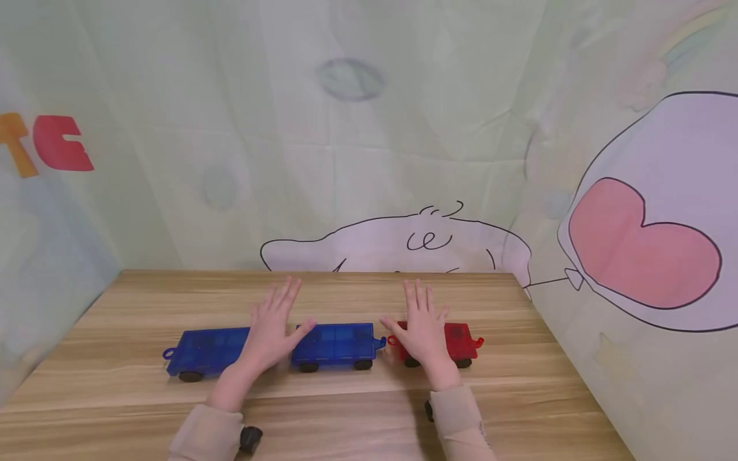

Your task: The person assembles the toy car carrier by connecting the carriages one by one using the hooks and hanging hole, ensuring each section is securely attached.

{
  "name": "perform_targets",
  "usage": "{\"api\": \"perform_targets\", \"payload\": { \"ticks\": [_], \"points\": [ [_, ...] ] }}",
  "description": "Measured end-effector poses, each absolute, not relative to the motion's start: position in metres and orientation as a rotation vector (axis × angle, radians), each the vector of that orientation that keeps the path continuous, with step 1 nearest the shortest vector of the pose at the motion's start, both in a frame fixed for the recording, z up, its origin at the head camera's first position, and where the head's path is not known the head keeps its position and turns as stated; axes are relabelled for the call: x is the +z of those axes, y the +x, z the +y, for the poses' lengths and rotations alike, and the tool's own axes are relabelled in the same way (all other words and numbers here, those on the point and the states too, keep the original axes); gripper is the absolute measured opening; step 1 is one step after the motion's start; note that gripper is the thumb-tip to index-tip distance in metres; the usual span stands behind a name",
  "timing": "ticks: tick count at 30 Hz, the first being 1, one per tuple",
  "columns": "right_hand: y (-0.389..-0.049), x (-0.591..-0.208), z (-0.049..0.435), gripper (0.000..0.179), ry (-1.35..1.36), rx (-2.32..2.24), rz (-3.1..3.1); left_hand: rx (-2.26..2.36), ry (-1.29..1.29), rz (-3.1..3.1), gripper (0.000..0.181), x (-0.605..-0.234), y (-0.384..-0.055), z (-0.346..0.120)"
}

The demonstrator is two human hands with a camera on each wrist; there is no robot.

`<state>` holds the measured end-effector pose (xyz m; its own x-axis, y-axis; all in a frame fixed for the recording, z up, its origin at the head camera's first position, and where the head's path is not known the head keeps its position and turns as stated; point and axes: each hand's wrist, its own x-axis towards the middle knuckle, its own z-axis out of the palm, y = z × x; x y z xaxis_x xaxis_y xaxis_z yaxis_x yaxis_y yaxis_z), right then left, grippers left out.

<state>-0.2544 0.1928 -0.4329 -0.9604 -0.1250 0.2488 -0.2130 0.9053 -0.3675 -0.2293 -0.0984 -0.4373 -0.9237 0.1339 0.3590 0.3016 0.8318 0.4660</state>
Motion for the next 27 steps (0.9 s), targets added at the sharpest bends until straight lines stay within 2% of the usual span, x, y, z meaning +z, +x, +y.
{"api": "perform_targets", "payload": {
  "ticks": [13, 27],
  "points": [
    [-0.256, -0.435, 0.222, 0.098, 0.291, 0.705, -2.88, -0.949, -0.43, -2.717, 0.101, -0.44, -0.228, -0.085],
    [-0.26, -0.444, 0.26, 0.107, 0.446, 0.924, -2.925, -1.196, -0.467, -2.804, 0.116, -0.442, -0.229, -0.07]
  ]
}}
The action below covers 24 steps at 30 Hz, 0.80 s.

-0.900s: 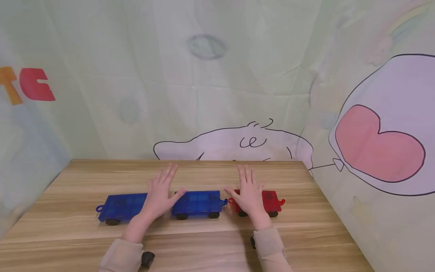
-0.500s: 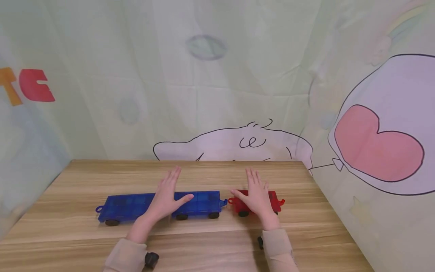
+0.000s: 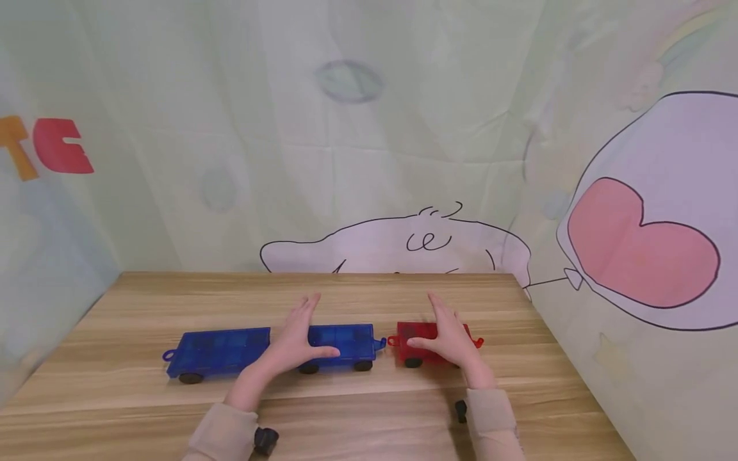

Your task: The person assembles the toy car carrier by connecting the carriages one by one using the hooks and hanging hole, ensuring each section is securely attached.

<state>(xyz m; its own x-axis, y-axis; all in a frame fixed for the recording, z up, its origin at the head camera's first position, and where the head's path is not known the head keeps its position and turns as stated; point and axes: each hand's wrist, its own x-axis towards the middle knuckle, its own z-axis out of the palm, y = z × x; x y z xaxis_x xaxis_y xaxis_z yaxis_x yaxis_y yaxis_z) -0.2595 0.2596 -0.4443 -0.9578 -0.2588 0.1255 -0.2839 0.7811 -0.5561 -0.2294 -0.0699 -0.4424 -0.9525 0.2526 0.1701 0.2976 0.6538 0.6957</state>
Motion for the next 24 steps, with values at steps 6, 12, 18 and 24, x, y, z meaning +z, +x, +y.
{"api": "perform_targets", "payload": {
  "ticks": [6, 12, 18, 24],
  "points": [
    [-0.261, -0.446, 0.275, 0.109, 0.539, 0.924, -2.954, -1.232, -0.5, -2.843, 0.117, -0.444, -0.23, -0.065],
    [-0.261, -0.443, 0.284, 0.11, 0.574, 0.95, -3.029, -1.244, -0.553, -2.875, 0.115, -0.443, -0.23, -0.061],
    [-0.262, -0.444, 0.29, 0.105, 0.671, 0.953, -3.049, -1.218, -0.633, -2.906, 0.108, -0.444, -0.232, -0.06],
    [-0.262, -0.444, 0.291, 0.097, 0.715, 0.919, -3.058, -1.233, -0.682, -2.934, 0.101, -0.449, -0.234, -0.059]
  ]
}}
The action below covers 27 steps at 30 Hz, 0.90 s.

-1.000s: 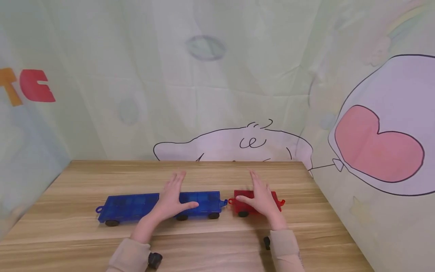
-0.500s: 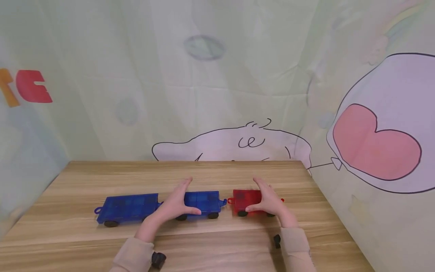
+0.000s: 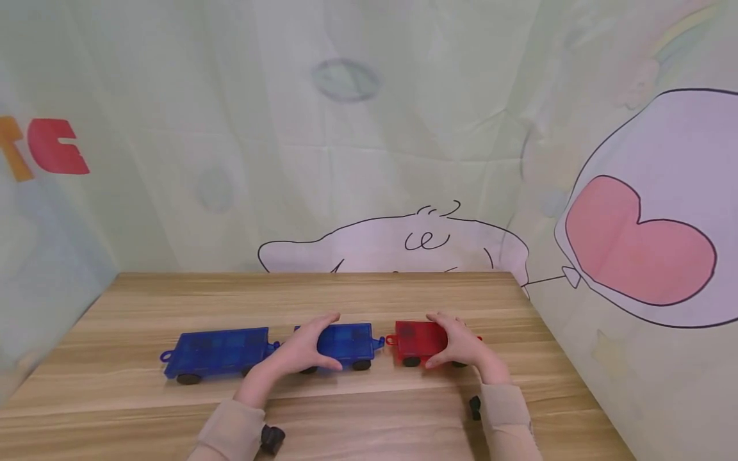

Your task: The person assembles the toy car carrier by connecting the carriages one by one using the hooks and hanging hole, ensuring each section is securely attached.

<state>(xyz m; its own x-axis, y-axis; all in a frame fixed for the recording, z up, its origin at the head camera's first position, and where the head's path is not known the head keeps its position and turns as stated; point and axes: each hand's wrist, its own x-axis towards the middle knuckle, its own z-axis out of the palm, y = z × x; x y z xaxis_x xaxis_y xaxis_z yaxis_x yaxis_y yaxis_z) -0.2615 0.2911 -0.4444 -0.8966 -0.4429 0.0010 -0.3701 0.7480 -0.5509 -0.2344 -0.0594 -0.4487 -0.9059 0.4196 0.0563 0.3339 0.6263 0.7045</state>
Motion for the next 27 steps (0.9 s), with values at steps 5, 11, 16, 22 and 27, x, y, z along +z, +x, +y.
{"api": "perform_targets", "payload": {
  "ticks": [5, 11, 16, 22, 27],
  "points": [
    [-0.2619, -0.4459, 0.2923, 0.092, -0.668, -0.846, 2.811, 1.154, 0.625, 2.708, 0.097, -0.4518, -0.236, -0.06],
    [-0.263, -0.4469, 0.2916, 0.088, -0.687, -0.847, 2.818, 1.157, 0.604, 2.706, 0.095, -0.4511, -0.2364, -0.0598],
    [-0.2625, -0.4469, 0.2916, 0.088, -0.657, -0.849, 2.82, 1.165, 0.594, 2.703, 0.094, -0.4511, -0.2363, -0.0597],
    [-0.2616, -0.4457, 0.2921, 0.087, -0.621, -0.86, 2.815, 1.171, 0.597, 2.7, 0.093, -0.4509, -0.236, -0.0602],
    [-0.2607, -0.4458, 0.2922, 0.086, -0.632, -0.874, 2.823, 1.167, 0.601, 2.697, 0.093, -0.4515, -0.2369, -0.0601]
  ]
}}
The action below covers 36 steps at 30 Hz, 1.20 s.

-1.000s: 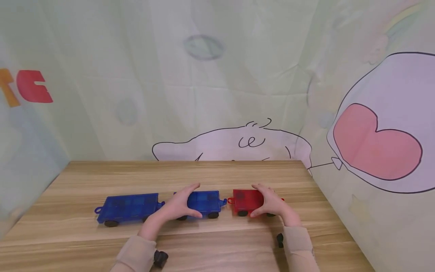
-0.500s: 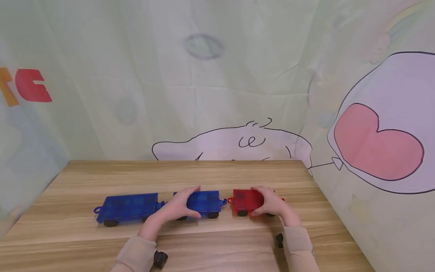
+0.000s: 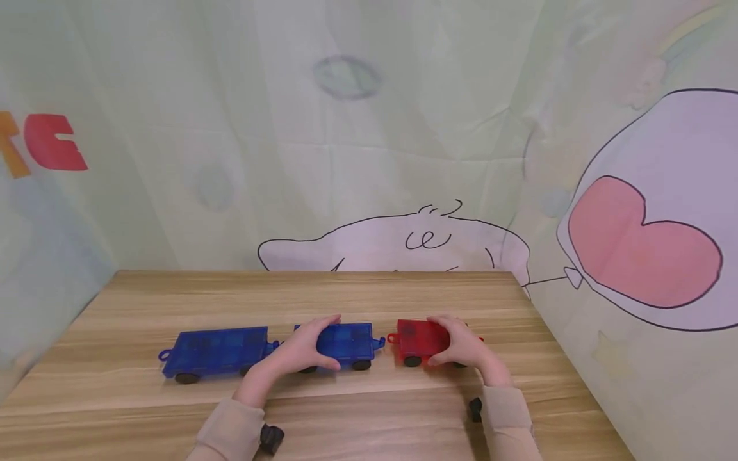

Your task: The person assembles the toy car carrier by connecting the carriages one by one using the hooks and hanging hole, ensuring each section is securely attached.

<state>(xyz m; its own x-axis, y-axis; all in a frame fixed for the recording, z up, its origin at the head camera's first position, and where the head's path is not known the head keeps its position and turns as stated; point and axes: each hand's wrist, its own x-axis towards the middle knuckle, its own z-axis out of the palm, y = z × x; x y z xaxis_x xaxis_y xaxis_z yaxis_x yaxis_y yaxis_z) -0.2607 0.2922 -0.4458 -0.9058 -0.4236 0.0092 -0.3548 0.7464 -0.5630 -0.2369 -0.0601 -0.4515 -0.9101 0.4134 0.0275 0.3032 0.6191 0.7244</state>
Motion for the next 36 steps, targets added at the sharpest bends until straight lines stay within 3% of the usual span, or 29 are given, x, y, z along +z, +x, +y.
{"api": "perform_targets", "payload": {
  "ticks": [36],
  "points": [
    [-0.2561, -0.4446, 0.2904, 0.085, -0.639, -0.899, 2.806, 1.164, 0.625, 2.682, 0.09, -0.4464, -0.2344, -0.054]
  ]
}}
